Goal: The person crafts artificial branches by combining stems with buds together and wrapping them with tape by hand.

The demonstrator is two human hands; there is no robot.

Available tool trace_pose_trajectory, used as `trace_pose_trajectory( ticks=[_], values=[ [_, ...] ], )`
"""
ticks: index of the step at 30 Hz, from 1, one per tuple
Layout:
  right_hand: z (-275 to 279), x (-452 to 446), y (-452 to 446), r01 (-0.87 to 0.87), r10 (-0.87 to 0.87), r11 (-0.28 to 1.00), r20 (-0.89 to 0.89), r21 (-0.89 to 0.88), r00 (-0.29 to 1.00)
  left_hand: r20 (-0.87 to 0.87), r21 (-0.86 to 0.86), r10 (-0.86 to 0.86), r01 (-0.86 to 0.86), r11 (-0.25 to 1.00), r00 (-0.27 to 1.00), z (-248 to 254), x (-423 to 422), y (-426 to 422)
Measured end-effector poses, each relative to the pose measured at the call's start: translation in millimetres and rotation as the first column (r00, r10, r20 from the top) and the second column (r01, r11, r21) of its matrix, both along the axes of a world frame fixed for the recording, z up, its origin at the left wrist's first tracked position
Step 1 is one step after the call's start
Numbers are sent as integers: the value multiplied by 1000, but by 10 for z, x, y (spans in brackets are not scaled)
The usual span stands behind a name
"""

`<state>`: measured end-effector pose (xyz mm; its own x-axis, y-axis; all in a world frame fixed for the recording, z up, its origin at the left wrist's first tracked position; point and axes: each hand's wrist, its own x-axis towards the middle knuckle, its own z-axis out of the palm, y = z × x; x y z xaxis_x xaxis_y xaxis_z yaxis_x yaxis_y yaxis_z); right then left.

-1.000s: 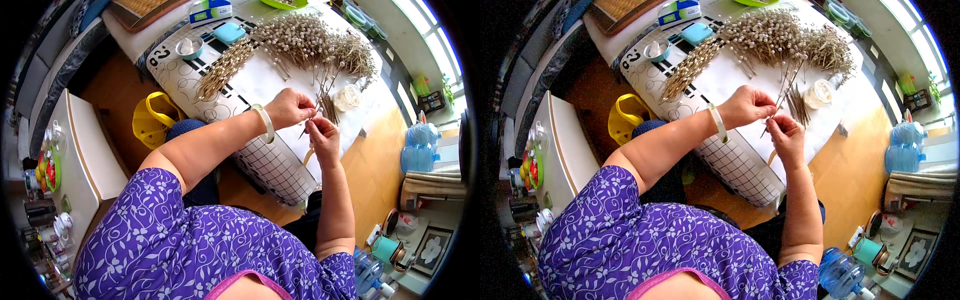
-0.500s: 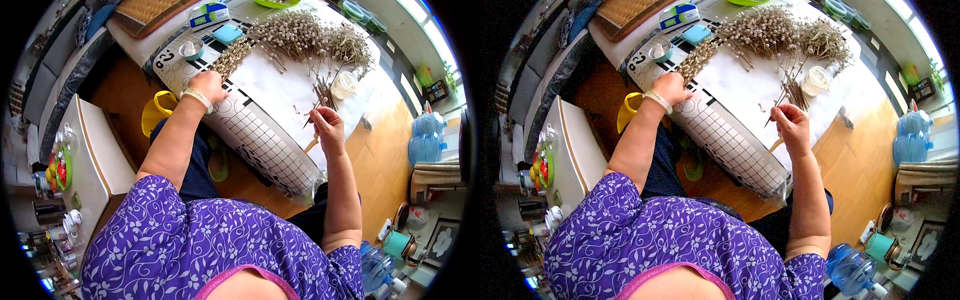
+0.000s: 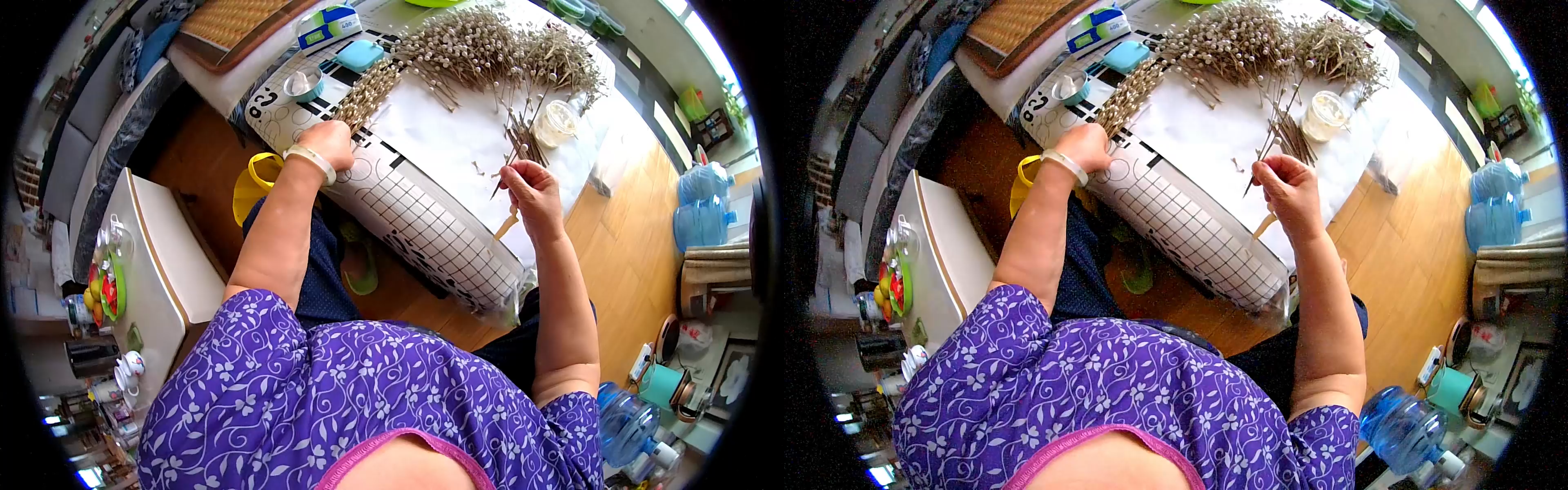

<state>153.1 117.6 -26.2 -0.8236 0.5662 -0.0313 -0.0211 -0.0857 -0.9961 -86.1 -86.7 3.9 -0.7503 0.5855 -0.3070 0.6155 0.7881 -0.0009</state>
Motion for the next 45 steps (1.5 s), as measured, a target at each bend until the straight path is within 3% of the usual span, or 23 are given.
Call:
trace_pose_trajectory(
  ticks=[3,5,6,7,10,15,31,35,41,45],
  values=[
    [4,7,7,-13,13,1000,-13,5,1000,75,87,-40,33,996,996,31,-29,-47],
    [-3,2,-12,-1,1,1000,-1,3,1000,199,485,-125,13,874,972,36,-51,-68],
    [1,13,0,17,-17,1000,11,6,1000,249,668,-217,-5,744,944,-15,-69,-23],
    [-20,3,10,-6,6,1000,-14,-14,1000,467,743,-253,-221,632,847,-22,9,74],
    [-14,-17,-35,-52,49,996,-39,-77,998,684,727,-504,-441,526,527,-1,414,387],
    [-18,-4,-51,-65,64,997,-28,-48,998,725,672,-628,-487,558,282,-182,808,936],
    [-75,15,73,-20,17,998,52,56,999,683,704,-688,-475,528,246,-288,846,1247],
    [-64,-1,74,-47,48,998,29,-39,998,635,749,-728,-434,500,259,-293,839,1247],
    [-93,-39,90,-28,26,998,44,47,999,661,730,-706,-435,527,253,-303,848,1257],
    [-92,-53,123,6,-7,1000,-11,-12,1000,636,747,-721,-455,484,276,-307,886,1244]
  ],
)
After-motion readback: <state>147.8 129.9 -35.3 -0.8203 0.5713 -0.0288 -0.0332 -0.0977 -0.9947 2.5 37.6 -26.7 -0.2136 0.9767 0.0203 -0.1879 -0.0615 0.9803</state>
